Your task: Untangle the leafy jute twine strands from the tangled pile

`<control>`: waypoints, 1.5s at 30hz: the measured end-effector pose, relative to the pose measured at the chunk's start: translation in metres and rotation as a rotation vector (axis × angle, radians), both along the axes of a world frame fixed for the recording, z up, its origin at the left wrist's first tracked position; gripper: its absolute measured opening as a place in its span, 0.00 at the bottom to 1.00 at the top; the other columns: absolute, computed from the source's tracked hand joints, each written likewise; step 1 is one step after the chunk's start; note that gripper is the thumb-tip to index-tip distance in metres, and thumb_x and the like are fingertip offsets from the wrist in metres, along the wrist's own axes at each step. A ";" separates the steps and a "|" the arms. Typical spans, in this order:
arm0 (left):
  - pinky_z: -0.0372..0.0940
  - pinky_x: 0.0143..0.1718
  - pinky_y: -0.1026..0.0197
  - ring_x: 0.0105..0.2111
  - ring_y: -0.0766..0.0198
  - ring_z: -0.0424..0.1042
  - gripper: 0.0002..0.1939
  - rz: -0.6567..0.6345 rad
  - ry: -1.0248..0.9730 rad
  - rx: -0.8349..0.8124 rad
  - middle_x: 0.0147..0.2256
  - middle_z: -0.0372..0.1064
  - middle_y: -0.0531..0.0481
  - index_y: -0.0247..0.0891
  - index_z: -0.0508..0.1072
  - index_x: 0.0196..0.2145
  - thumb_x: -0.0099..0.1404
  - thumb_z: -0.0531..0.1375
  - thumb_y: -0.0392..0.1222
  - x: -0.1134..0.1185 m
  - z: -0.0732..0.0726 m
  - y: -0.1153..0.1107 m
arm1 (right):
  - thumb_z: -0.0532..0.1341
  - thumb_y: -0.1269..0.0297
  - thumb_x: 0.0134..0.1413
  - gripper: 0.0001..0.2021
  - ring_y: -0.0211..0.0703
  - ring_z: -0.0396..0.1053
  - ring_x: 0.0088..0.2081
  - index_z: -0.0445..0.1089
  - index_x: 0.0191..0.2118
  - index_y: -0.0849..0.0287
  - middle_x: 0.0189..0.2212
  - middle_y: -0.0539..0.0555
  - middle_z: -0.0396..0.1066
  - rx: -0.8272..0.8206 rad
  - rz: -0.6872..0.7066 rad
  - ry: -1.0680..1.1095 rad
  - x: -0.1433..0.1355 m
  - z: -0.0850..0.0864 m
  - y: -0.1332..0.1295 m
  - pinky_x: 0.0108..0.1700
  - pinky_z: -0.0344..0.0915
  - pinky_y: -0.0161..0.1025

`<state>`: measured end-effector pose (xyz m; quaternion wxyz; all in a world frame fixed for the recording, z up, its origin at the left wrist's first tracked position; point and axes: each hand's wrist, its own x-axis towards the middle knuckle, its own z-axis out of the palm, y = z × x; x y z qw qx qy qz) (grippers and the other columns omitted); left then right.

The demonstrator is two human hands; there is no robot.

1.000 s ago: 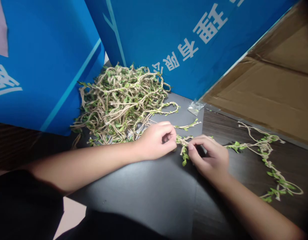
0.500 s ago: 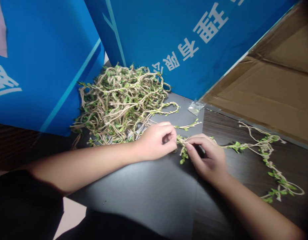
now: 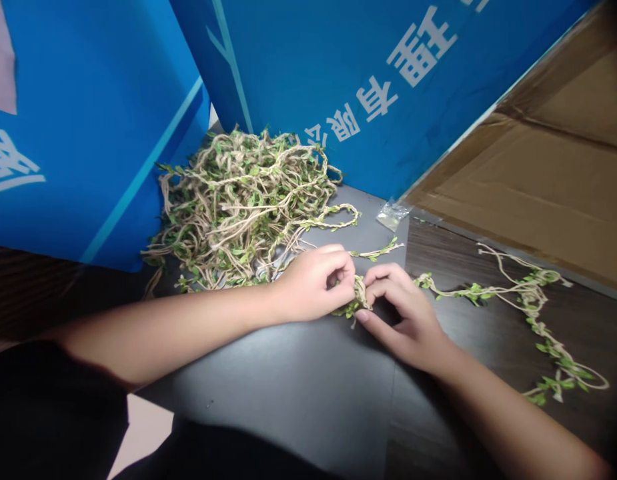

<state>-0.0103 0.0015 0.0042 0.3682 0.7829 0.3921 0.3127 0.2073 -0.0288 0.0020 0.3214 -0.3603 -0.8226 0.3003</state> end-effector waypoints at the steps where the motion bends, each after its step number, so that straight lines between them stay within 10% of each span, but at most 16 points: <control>1: 0.58 0.32 0.64 0.30 0.70 0.64 0.05 0.002 -0.001 0.003 0.30 0.64 0.54 0.36 0.71 0.30 0.64 0.58 0.35 0.000 0.000 0.000 | 0.67 0.68 0.58 0.08 0.42 0.67 0.43 0.66 0.36 0.56 0.40 0.53 0.68 0.012 -0.023 -0.003 -0.001 -0.001 0.000 0.46 0.65 0.41; 29: 0.61 0.34 0.67 0.30 0.71 0.66 0.05 0.013 -0.060 -0.020 0.30 0.66 0.55 0.35 0.71 0.31 0.66 0.58 0.34 0.000 0.002 0.002 | 0.63 0.76 0.59 0.17 0.43 0.74 0.44 0.71 0.53 0.55 0.45 0.57 0.74 0.041 0.017 0.075 -0.001 -0.002 -0.002 0.44 0.72 0.40; 38: 0.62 0.35 0.64 0.33 0.67 0.66 0.15 -0.002 -0.038 -0.021 0.34 0.68 0.52 0.36 0.71 0.37 0.65 0.65 0.51 -0.001 0.004 0.001 | 0.62 0.75 0.60 0.18 0.44 0.74 0.45 0.72 0.54 0.55 0.46 0.58 0.75 0.085 -0.033 0.049 0.000 -0.001 -0.004 0.46 0.72 0.42; 45: 0.63 0.36 0.65 0.32 0.70 0.68 0.04 0.038 -0.051 0.063 0.35 0.69 0.53 0.36 0.73 0.38 0.64 0.60 0.36 0.001 -0.003 0.001 | 0.60 0.77 0.61 0.19 0.43 0.75 0.47 0.73 0.55 0.52 0.46 0.55 0.77 0.084 -0.111 0.074 0.001 0.001 -0.003 0.49 0.72 0.41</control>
